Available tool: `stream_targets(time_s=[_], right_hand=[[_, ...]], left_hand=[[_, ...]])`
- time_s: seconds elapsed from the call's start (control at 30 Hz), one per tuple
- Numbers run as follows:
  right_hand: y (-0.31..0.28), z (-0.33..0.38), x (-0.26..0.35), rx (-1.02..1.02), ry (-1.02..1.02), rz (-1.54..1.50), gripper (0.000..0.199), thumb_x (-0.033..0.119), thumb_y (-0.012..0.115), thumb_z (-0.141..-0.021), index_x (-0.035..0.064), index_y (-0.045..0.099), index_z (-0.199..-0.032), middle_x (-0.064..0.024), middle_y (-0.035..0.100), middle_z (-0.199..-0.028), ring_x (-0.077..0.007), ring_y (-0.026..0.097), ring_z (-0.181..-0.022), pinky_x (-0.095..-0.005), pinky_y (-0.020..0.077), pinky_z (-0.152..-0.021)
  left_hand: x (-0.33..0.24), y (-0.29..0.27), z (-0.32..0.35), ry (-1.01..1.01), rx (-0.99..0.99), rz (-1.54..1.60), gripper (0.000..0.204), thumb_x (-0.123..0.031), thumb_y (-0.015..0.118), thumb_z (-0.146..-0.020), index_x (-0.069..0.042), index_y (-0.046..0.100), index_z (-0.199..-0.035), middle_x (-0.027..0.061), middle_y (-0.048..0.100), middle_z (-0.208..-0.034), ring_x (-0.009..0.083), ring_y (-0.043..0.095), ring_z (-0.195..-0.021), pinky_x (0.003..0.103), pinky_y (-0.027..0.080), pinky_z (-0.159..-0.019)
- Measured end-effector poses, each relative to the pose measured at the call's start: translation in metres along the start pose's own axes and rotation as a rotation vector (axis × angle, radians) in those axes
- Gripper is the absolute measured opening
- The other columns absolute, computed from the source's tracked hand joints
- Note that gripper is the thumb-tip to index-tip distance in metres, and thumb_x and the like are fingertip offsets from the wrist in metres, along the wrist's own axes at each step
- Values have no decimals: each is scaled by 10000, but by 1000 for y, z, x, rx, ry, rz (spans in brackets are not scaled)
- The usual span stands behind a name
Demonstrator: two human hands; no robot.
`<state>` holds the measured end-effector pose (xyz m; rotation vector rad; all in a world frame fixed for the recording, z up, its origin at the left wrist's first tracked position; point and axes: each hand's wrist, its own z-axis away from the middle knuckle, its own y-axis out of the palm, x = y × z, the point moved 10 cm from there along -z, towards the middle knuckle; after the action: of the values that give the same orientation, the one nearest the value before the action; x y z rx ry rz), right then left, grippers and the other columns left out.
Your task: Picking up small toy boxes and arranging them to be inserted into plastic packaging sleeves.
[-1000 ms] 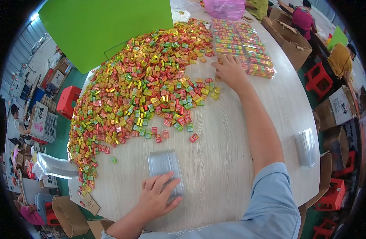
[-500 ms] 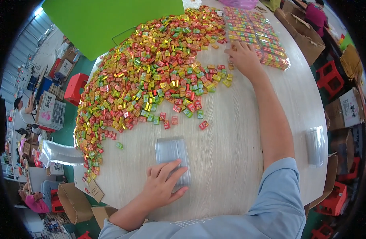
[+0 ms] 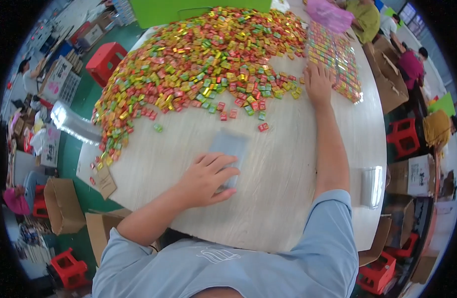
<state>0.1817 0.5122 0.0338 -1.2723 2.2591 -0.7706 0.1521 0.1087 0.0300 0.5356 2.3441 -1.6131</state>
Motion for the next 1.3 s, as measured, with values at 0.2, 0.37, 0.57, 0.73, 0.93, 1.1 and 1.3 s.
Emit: stream_targets(time_s=[0.2,0.37,0.57,0.73,0.93,1.1,1.3], right_hand=[[-57,36,47,65,31,-239,308,206,625,-1005,87,630,-1288,-142,632,-1276,-363,577,-1185,-502,414,-1071],[-138,66,167,710,108,-936,592,308,748,-927,50,526,-1412,-150,538,-1408,-326,536,-1327,-449,424,-1116],[-190,136,238,827,-31,-783,822,355,849,-804,74,475,-1479,-148,479,-1484,-331,493,-1384,-435,397,-1171],[-209,143,239,704,34,-775,705,335,788,-841,67,528,-1439,-145,557,-1402,-298,559,-1284,-397,447,-1106],[-198,171,244,996,322,-1071,384,301,536,-1042,-3,641,-1251,-118,658,-1015,-209,599,-948,-323,475,-932],[-193,161,241,914,294,-1053,368,311,468,-1094,-2,648,-1165,-105,655,-1063,-207,594,-975,-330,480,-937],[-172,136,205,808,364,-1007,339,309,528,-1084,7,650,-1181,-101,660,-1093,-196,608,-994,-332,491,-925]], left_hand=[[-7,-40,16,67,-98,-21,466,-355,783,-858,-111,627,-1223,120,592,-1354,336,563,-1273,478,430,-1069],[9,-56,44,-243,-27,-44,661,-367,794,-848,-80,527,-1379,168,534,-1425,382,544,-1310,505,418,-1108],[28,-14,44,-163,47,-22,772,-355,811,-838,-84,459,-1471,197,459,-1532,426,509,-1349,516,398,-1149],[16,-30,45,-137,-28,69,533,-290,726,-926,-62,560,-1378,199,543,-1471,411,580,-1259,469,491,-1027],[19,-38,67,-463,147,267,533,-548,545,-1020,-47,696,-1126,205,722,-856,404,699,-867,487,530,-800],[27,-37,72,-461,137,168,585,-601,492,-1026,-57,709,-1029,174,717,-804,400,696,-825,500,518,-749],[17,-53,72,-375,129,228,558,-567,477,-1045,-58,704,-1031,176,716,-836,388,694,-835,486,517,-752]])
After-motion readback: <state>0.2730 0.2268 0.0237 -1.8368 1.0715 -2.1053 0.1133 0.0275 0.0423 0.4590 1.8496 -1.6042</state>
